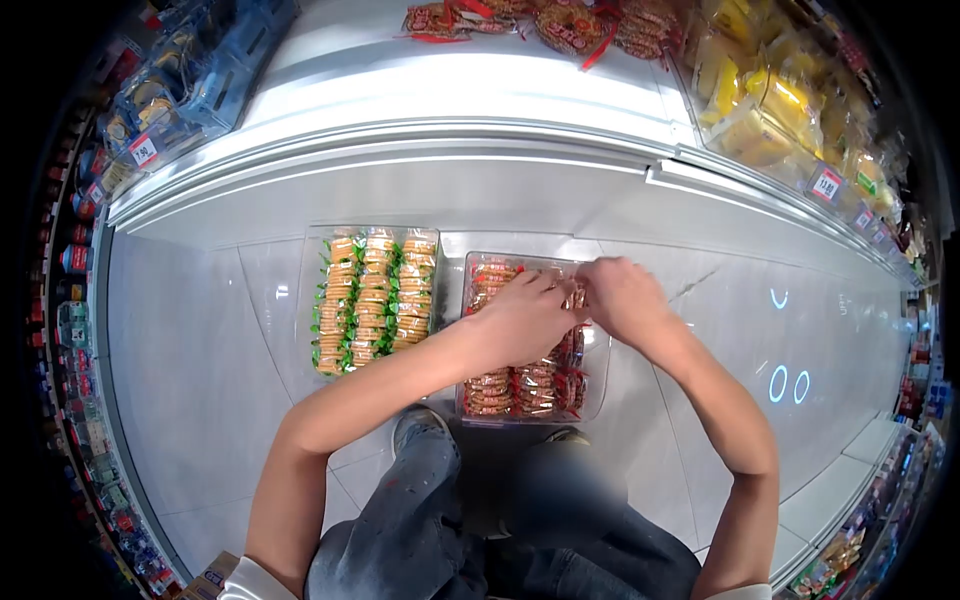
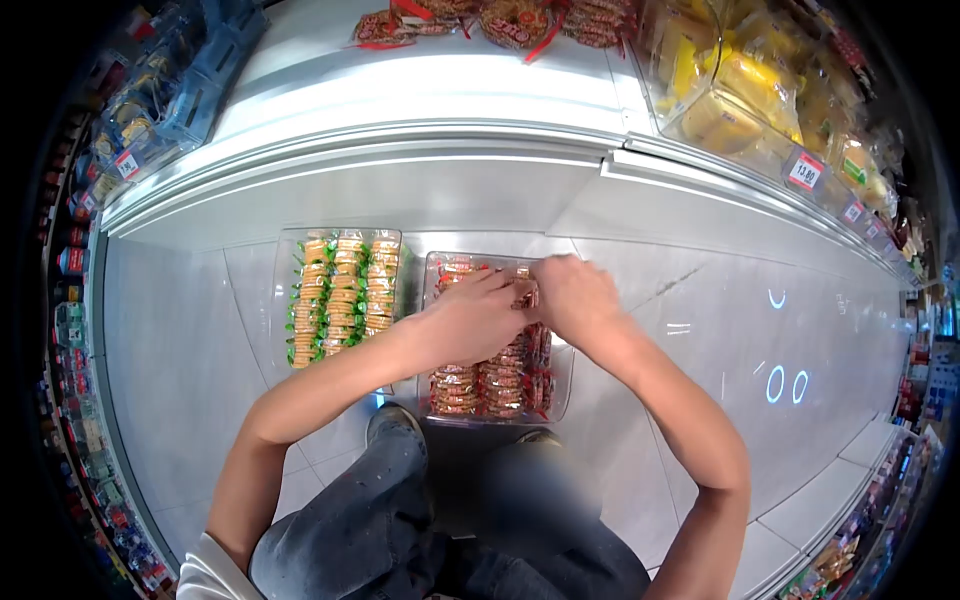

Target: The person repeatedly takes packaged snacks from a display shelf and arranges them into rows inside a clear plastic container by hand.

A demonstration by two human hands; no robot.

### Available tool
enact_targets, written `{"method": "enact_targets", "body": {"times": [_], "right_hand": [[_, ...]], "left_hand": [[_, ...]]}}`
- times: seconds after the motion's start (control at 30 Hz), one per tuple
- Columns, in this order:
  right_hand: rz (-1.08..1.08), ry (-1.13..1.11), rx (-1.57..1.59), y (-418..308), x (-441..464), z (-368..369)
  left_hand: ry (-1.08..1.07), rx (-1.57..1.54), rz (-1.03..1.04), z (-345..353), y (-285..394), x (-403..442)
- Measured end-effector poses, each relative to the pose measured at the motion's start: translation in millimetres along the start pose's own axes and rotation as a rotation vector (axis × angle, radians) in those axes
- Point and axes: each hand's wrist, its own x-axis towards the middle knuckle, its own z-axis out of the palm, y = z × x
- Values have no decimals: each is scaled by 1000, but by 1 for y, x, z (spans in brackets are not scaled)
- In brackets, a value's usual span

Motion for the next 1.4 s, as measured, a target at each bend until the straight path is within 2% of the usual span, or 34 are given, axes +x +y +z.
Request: {"method": "enact_targets", "body": {"times": [0.07, 0.13, 0.17, 0.27, 0.33, 0.43, 0.53, 0.57, 0.67, 0.7, 0.77, 0.87, 0.9, 0.97, 1.0, 1.07, 1.1, 1.13, 1.17, 1.2, 1.3, 1.4], "right_hand": [[-8, 338, 273, -16, 5, -71], [17, 550, 391, -23, 23, -119], [-20, 665, 370, -20, 41, -132], [-114, 995, 234, 0, 119, -148], [246, 792, 128, -19, 148, -162], [166, 1056, 73, -18, 191, -135], [243, 882, 117, -23, 198, -137], [271, 636, 171, -18, 195, -147], [171, 279, 347, -29, 145, -177], [52, 439, 379, -30, 124, -172], [-148, 538, 450, -30, 87, -155], [-258, 332, 642, -43, 18, -147], [-195, 364, 680, -43, 1, -137], [-84, 442, 744, -40, -22, -123], [-19, 371, 712, -35, -31, -117], [100, 237, 646, -19, -44, -104], [161, 146, 645, -10, -46, -91], [81, 116, 539, 10, -46, -65], [0, 83, 435, 27, -45, -39], [29, -7, 400, 28, -46, -25], [80, -169, 294, 32, -49, 26], [60, -204, 224, 36, -52, 64]], "left_hand": [[229, -189, -17, -64, 3, 3], [484, -378, -84, -109, 6, 5], [626, -449, -120, -123, 7, 7], [813, -461, -123, -150, -6, 17], [873, -647, -121, -153, -15, 21], [912, -988, -94, -146, -26, 22], [905, -1265, -146, -149, -32, 12], [896, -1345, -181, -152, -32, 7], [915, -1460, -225, -153, -31, 1], [925, -1480, -234, -152, -29, 1], [926, -1457, -278, -148, -16, 0], [691, -1514, -136, -144, -4, 5], [645, -1525, -117, -136, 2, 9], [468, -1468, -172, -117, 7, 15], [382, -1438, -201, -103, 9, 17], [39, -1212, -330, -58, 2, 25], [-106, -824, -233, -37, 6, 27], [-237, -430, -131, -16, 10, 27], [-220, -238, -28, 13, 16, 17], [-200, -46, 74, 40, 22, 6], [-18, 210, 262, 91, 24, -8], [-89, 213, 250, 110, 24, -10]]}}
